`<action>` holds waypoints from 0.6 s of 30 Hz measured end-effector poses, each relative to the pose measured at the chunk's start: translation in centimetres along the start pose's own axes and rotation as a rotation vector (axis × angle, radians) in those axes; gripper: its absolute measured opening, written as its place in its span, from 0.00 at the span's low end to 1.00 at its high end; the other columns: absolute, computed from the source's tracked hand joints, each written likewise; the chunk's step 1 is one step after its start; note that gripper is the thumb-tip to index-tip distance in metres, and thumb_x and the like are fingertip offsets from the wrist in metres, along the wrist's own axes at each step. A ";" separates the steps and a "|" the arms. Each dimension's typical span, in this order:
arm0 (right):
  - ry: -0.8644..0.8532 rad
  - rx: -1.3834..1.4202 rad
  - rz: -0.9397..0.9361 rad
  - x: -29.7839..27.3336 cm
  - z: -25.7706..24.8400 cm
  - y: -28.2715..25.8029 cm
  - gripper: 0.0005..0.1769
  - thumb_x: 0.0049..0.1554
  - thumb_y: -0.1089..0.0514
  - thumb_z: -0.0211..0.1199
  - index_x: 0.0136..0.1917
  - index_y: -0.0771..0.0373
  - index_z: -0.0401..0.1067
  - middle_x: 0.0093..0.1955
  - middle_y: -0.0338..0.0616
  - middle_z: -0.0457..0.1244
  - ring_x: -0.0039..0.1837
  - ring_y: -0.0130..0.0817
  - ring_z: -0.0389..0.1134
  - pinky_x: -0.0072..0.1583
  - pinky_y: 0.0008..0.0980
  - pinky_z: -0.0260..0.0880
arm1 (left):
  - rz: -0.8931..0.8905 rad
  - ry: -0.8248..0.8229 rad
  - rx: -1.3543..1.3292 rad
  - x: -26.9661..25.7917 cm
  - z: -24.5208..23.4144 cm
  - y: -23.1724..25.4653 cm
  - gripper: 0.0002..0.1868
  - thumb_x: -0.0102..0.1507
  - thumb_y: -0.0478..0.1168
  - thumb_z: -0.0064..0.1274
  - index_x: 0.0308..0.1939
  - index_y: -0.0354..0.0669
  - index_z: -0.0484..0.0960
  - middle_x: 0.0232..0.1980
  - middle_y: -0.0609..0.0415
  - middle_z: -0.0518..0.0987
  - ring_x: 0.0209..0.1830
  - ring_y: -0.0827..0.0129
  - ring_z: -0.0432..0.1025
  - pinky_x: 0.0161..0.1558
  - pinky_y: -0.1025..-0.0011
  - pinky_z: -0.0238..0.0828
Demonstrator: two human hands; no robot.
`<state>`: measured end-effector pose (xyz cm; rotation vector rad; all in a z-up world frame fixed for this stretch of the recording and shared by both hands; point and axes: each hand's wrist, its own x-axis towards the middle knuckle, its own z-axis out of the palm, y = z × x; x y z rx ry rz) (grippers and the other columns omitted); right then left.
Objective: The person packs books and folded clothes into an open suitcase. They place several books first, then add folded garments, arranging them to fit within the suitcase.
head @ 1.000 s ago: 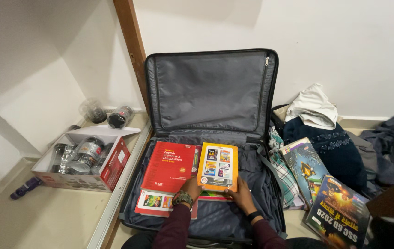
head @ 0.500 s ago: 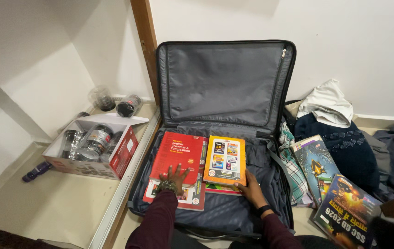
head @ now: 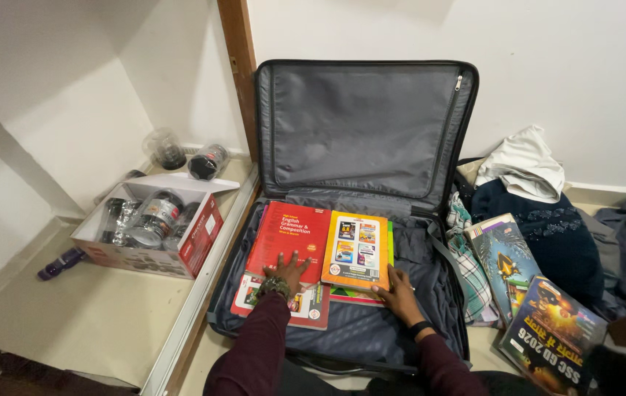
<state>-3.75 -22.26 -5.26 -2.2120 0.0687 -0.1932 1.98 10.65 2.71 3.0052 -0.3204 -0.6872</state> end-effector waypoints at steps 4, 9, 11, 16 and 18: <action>-0.042 -0.063 -0.009 0.3 -0.5 -0.3 0.47 0.54 0.43 0.70 0.77 0.66 0.55 0.73 0.58 0.52 0.66 0.48 0.65 0.63 0.38 0.69 | -0.021 -0.024 -0.145 -0.2 -0.3 0.5 0.47 0.63 0.61 0.59 0.81 0.75 0.48 0.87 0.59 0.35 0.86 0.48 0.29 0.74 0.27 0.32; -0.363 0.182 -0.023 1.1 -4.6 0.9 0.37 0.57 0.41 0.65 0.72 0.66 0.66 0.66 0.53 0.68 0.66 0.46 0.68 0.65 0.37 0.67 | 0.209 0.205 -0.284 0.8 0.5 2.4 0.43 0.66 0.71 0.41 0.81 0.67 0.48 0.85 0.61 0.44 0.85 0.56 0.37 0.76 0.32 0.37; -0.387 0.140 0.006 1.4 -7.4 1.9 0.35 0.58 0.41 0.65 0.70 0.66 0.68 0.67 0.51 0.68 0.68 0.42 0.68 0.66 0.35 0.66 | 0.340 0.187 -0.276 0.9 1.5 3.1 0.41 0.68 0.70 0.38 0.82 0.68 0.50 0.85 0.55 0.46 0.85 0.53 0.39 0.77 0.36 0.39; 0.183 -0.028 0.135 0.7 -16.3 4.2 0.27 0.59 0.46 0.63 0.66 0.64 0.72 0.58 0.55 0.71 0.61 0.46 0.73 0.62 0.40 0.71 | 0.286 0.037 -0.138 0.3 1.6 4.1 0.39 0.66 0.64 0.45 0.80 0.71 0.51 0.86 0.60 0.39 0.86 0.57 0.34 0.77 0.36 0.30; 0.453 -0.169 0.237 -0.4 -18.8 4.9 0.21 0.63 0.51 0.58 0.64 0.61 0.75 0.54 0.57 0.72 0.58 0.49 0.74 0.61 0.42 0.72 | 0.280 0.035 -0.141 -0.1 0.9 4.3 0.40 0.66 0.62 0.48 0.80 0.71 0.52 0.86 0.60 0.40 0.86 0.58 0.35 0.78 0.36 0.31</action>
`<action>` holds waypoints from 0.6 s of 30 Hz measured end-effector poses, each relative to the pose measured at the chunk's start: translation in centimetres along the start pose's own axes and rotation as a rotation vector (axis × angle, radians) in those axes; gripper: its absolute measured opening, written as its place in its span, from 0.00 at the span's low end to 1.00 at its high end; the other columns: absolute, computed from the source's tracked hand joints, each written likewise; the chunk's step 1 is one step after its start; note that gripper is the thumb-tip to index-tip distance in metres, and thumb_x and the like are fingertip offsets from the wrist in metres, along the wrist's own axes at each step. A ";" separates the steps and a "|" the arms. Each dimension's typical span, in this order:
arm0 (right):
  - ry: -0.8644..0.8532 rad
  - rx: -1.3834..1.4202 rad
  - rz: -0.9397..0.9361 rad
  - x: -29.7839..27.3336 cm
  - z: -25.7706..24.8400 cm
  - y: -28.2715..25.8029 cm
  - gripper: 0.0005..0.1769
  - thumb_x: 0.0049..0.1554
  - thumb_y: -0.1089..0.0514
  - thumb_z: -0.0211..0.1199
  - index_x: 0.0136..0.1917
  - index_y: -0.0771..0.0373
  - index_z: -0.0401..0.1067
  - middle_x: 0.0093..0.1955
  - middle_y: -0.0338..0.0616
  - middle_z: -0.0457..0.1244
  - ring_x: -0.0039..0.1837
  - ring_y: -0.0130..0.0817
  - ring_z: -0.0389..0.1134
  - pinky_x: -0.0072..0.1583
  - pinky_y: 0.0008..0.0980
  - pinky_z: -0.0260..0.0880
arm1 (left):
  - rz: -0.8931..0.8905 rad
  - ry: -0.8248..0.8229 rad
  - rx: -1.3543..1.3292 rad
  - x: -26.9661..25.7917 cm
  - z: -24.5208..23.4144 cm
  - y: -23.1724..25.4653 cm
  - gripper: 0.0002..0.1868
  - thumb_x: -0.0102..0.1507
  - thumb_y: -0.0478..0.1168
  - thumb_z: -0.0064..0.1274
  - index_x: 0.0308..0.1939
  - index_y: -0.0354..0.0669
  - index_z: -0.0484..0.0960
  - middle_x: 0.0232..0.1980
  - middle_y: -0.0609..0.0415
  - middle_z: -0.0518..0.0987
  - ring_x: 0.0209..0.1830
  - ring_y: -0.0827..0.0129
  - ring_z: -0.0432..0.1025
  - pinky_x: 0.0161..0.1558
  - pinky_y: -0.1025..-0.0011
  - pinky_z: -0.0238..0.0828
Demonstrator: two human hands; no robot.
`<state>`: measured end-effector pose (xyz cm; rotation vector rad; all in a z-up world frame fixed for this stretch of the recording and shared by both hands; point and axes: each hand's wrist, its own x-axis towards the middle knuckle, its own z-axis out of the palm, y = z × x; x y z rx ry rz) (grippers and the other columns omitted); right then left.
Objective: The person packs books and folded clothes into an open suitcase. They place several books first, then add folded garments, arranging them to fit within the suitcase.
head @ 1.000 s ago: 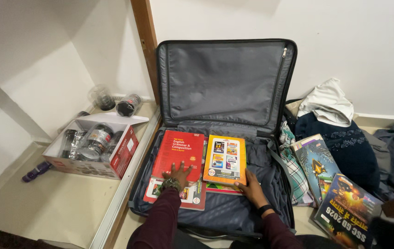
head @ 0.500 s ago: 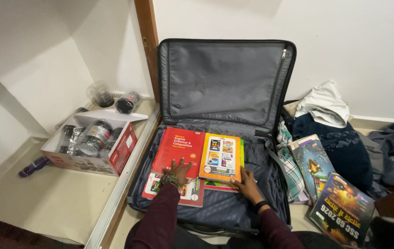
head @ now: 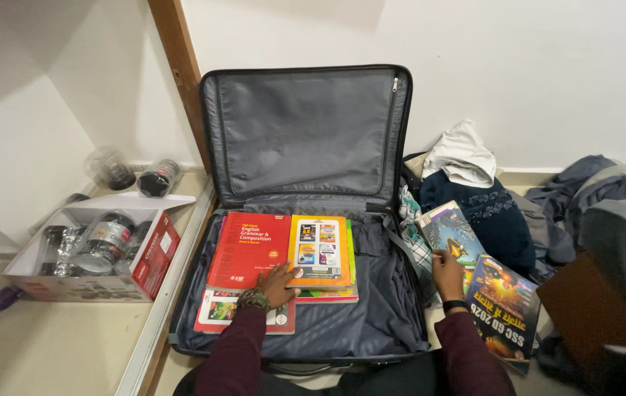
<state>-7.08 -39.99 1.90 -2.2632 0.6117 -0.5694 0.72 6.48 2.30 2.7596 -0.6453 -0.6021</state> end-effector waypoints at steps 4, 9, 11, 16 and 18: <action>0.007 -0.456 0.154 -0.5 -0.8 1.8 0.39 0.50 0.56 0.64 0.75 0.53 0.63 0.68 0.59 0.60 0.65 0.58 0.64 0.61 0.52 0.68 | -0.017 -0.023 -0.004 -0.6 -0.6 0.3 0.41 0.66 0.61 0.51 0.80 0.72 0.50 0.86 0.60 0.39 0.86 0.59 0.34 0.78 0.38 0.28; 0.273 -0.799 -0.081 -0.7 0.7 3.1 0.33 0.57 0.54 0.56 0.77 0.49 0.64 0.74 0.54 0.58 0.73 0.55 0.59 0.71 0.56 0.61 | -0.010 -0.017 -0.018 -0.6 -0.4 0.5 0.42 0.65 0.59 0.53 0.80 0.71 0.51 0.86 0.61 0.40 0.86 0.60 0.34 0.79 0.39 0.29; 0.320 -0.840 -0.116 -1.0 1.1 3.2 0.32 0.58 0.55 0.55 0.77 0.46 0.66 0.74 0.50 0.61 0.73 0.52 0.60 0.73 0.55 0.61 | -0.010 -0.011 -0.022 -0.7 -0.3 0.2 0.42 0.64 0.58 0.53 0.80 0.71 0.51 0.86 0.61 0.40 0.86 0.60 0.34 0.79 0.39 0.29; 0.239 -0.599 -0.064 0.4 -0.6 2.6 0.23 0.58 0.58 0.55 0.65 0.50 0.76 0.66 0.42 0.70 0.66 0.55 0.68 0.63 0.51 0.70 | 0.009 0.007 -0.047 -0.3 -0.1 -0.1 0.42 0.65 0.58 0.53 0.80 0.70 0.52 0.86 0.59 0.40 0.86 0.59 0.34 0.78 0.38 0.29; 0.124 -0.566 -0.016 1.5 -2.2 2.4 0.22 0.55 0.55 0.59 0.62 0.49 0.79 0.57 0.52 0.71 0.59 0.58 0.71 0.59 0.52 0.72 | 0.005 -0.001 -0.049 -0.1 0.0 -0.1 0.42 0.65 0.58 0.53 0.80 0.70 0.52 0.86 0.60 0.40 0.86 0.59 0.34 0.78 0.38 0.29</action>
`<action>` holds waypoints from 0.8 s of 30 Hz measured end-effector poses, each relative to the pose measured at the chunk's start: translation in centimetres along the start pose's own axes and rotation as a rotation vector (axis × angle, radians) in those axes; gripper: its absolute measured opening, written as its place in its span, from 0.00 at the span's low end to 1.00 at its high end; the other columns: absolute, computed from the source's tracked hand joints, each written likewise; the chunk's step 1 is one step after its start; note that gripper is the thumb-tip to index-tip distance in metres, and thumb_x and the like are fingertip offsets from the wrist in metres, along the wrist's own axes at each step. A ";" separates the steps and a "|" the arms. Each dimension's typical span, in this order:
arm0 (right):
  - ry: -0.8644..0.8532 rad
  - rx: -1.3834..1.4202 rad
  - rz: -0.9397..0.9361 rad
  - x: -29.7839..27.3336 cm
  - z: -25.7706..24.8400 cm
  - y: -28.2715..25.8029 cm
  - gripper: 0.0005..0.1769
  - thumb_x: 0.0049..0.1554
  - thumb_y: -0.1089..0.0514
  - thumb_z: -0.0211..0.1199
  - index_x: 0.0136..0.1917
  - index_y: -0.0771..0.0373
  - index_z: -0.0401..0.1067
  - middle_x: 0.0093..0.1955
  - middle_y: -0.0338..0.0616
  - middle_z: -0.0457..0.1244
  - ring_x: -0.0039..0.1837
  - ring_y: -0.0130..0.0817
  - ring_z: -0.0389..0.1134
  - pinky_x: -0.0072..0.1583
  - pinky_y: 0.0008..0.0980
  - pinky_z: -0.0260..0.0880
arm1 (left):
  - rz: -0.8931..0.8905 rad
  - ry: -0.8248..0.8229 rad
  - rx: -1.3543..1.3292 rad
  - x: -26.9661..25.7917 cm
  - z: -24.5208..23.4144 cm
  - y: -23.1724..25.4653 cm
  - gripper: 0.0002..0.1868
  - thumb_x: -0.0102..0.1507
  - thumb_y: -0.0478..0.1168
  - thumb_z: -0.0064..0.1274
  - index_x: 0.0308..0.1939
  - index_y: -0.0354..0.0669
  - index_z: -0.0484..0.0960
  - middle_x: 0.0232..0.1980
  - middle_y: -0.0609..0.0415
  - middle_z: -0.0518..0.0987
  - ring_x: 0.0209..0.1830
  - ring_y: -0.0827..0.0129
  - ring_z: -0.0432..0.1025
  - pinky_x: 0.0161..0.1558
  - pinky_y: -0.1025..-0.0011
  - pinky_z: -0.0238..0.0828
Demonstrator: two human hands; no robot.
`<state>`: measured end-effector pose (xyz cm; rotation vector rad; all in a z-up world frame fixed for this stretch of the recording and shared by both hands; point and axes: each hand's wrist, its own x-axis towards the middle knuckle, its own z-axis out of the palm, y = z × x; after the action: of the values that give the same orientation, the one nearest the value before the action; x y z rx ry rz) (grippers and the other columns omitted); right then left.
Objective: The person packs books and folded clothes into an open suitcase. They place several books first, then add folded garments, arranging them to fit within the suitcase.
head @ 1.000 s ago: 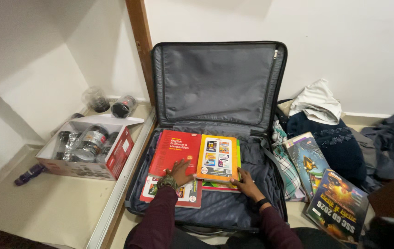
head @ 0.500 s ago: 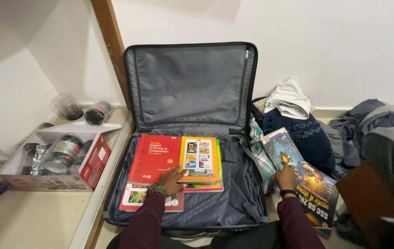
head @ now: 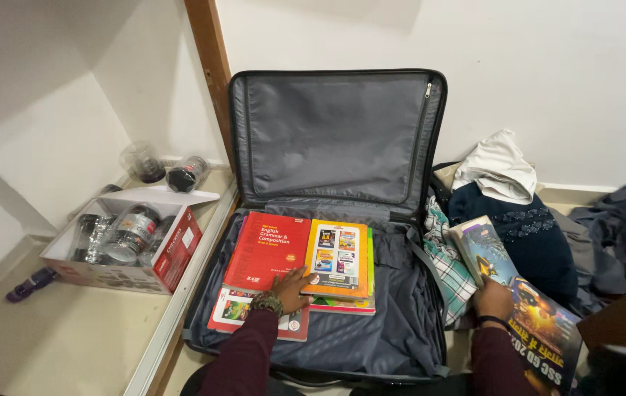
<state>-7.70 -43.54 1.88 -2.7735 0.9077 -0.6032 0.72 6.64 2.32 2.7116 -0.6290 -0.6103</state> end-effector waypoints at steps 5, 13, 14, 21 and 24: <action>-0.163 -0.138 -0.092 2.3 -2.6 1.8 0.25 0.52 0.37 0.68 0.54 0.56 0.81 0.51 0.57 0.72 0.55 0.57 0.74 0.56 0.52 0.75 | -0.001 0.008 0.002 0.2 0.1 -0.1 0.42 0.64 0.58 0.54 0.80 0.70 0.52 0.86 0.59 0.41 0.86 0.59 0.35 0.78 0.37 0.28; 0.177 0.092 -0.086 1.4 -5.4 -2.5 0.22 0.64 0.38 0.63 0.57 0.57 0.79 0.45 0.55 0.71 0.48 0.58 0.72 0.49 0.51 0.72 | 0.003 0.021 -0.005 0.7 0.5 -0.7 0.41 0.64 0.59 0.53 0.79 0.71 0.54 0.86 0.61 0.42 0.85 0.58 0.37 0.77 0.36 0.31; 0.226 0.173 -0.163 0.8 -5.4 -4.3 0.20 0.63 0.42 0.63 0.58 0.56 0.79 0.44 0.55 0.70 0.47 0.57 0.73 0.49 0.50 0.72 | -0.004 0.018 0.000 1.0 0.8 -0.9 0.41 0.64 0.59 0.53 0.79 0.71 0.54 0.86 0.62 0.42 0.85 0.59 0.37 0.77 0.36 0.31; 0.233 0.327 -0.821 -7.7 -3.0 -17.7 0.32 0.50 0.67 0.59 0.69 0.57 0.69 0.64 0.47 0.68 0.53 0.48 0.73 0.52 0.42 0.74 | 0.048 0.168 -0.596 5.0 2.8 -3.0 0.38 0.68 0.71 0.27 0.69 0.55 0.75 0.76 0.50 0.64 0.76 0.54 0.57 0.72 0.38 0.46; -0.129 0.184 -0.921 -12.2 -0.6 -21.9 0.34 0.51 0.59 0.63 0.72 0.58 0.65 0.69 0.45 0.65 0.51 0.46 0.71 0.51 0.42 0.72 | 0.073 0.168 -1.429 5.9 3.0 -4.4 0.50 0.66 0.77 0.25 0.63 0.39 0.81 0.59 0.42 0.83 0.58 0.54 0.77 0.64 0.51 0.69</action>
<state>-5.26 -18.71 4.44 -2.8812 -0.4895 -0.5507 5.68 7.14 -3.85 1.3587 -0.1001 -0.4919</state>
